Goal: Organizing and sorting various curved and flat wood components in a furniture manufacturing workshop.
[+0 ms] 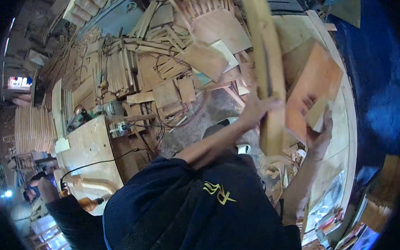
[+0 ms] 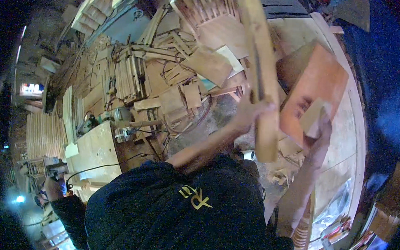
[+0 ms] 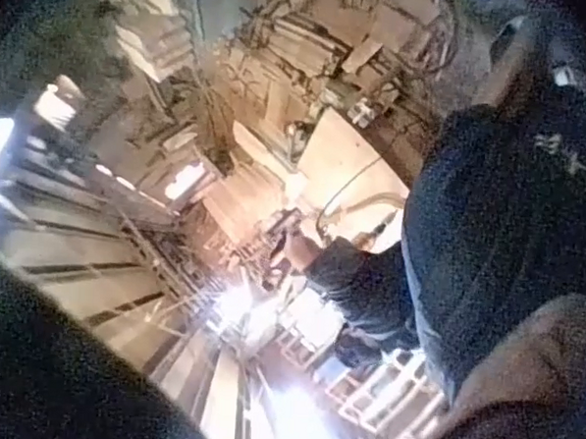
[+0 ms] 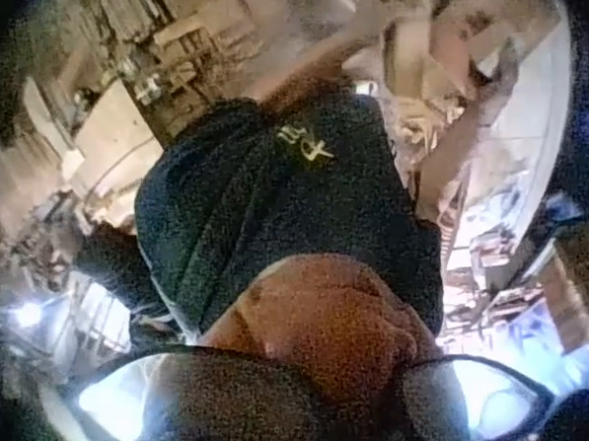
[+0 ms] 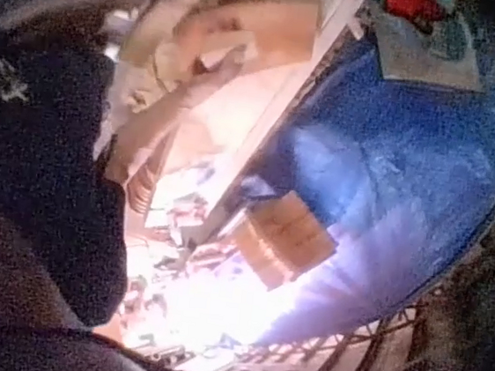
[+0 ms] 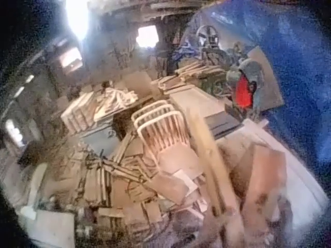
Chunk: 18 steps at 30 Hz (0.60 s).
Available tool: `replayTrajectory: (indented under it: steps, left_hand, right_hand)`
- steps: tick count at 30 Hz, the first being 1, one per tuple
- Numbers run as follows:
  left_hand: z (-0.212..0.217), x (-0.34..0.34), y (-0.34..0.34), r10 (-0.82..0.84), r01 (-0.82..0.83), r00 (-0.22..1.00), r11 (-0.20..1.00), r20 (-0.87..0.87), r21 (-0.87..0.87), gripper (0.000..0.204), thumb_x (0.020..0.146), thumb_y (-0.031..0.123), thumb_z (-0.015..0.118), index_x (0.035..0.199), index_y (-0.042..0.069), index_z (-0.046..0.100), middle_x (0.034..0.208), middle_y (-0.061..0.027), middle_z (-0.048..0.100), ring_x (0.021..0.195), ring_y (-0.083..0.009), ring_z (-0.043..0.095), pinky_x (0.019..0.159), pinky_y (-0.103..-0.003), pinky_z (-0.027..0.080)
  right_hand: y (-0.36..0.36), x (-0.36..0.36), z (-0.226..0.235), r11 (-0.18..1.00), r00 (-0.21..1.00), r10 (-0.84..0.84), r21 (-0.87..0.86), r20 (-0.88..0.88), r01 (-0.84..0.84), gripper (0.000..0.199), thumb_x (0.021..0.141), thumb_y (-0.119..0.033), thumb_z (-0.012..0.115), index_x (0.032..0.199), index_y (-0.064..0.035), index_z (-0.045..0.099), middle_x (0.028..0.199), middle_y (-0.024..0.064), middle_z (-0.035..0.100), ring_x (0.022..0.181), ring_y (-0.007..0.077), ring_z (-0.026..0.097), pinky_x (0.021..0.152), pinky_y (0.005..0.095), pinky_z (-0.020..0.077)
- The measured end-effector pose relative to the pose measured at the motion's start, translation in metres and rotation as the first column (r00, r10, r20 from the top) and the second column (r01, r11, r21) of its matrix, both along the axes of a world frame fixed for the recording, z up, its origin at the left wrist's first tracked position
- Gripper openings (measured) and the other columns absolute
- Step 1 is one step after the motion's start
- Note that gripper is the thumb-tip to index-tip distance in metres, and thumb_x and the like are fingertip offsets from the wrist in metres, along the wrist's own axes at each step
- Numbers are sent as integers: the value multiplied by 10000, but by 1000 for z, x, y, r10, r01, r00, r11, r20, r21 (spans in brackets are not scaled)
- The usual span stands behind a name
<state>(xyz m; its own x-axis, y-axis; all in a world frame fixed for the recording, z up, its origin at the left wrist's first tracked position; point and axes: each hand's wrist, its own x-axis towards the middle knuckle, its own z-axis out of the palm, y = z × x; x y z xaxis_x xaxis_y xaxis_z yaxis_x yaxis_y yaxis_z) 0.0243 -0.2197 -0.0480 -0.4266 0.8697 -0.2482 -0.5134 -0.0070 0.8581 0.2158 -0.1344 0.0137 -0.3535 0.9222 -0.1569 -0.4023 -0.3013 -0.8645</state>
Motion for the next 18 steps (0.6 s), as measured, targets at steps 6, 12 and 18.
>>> replayTrajectory:
  steps: [6, 12, 18]
  left_hand:
    - [-94, -99, -23, 139, -46, 891, 975, 433, -217, 467, 791, 214, 768, 1138, 2, 537, 914, -136, 654, 792, -261, 679, 713, -406, 595]
    - [-181, -124, -79, 371, -159, 792, 892, 485, -423, 413, 812, 247, 733, 1115, 21, 566, 914, -140, 657, 801, -299, 676, 744, -457, 597]
    - [-236, -195, -170, 452, -156, 738, 837, 501, -525, 342, 818, 248, 711, 1071, 43, 609, 939, -113, 670, 841, -291, 663, 779, -450, 573]
  right_hand:
    - [-40, -16, -12, 928, 897, 371, -133, 240, -348, 542, 940, -387, 625, 1264, 40, 549, 1101, 164, 666, 939, 223, 681, 855, 374, 569]
    - [-81, -20, -55, 859, 677, 485, -156, 554, -488, 525, 935, -379, 649, 1282, 1, 548, 1100, 136, 654, 980, 213, 637, 874, 366, 527]
    - [-105, -10, -104, 853, 511, 486, -259, 709, -453, 481, 932, -345, 663, 1254, -7, 551, 1044, 76, 611, 982, 194, 571, 879, 339, 470]
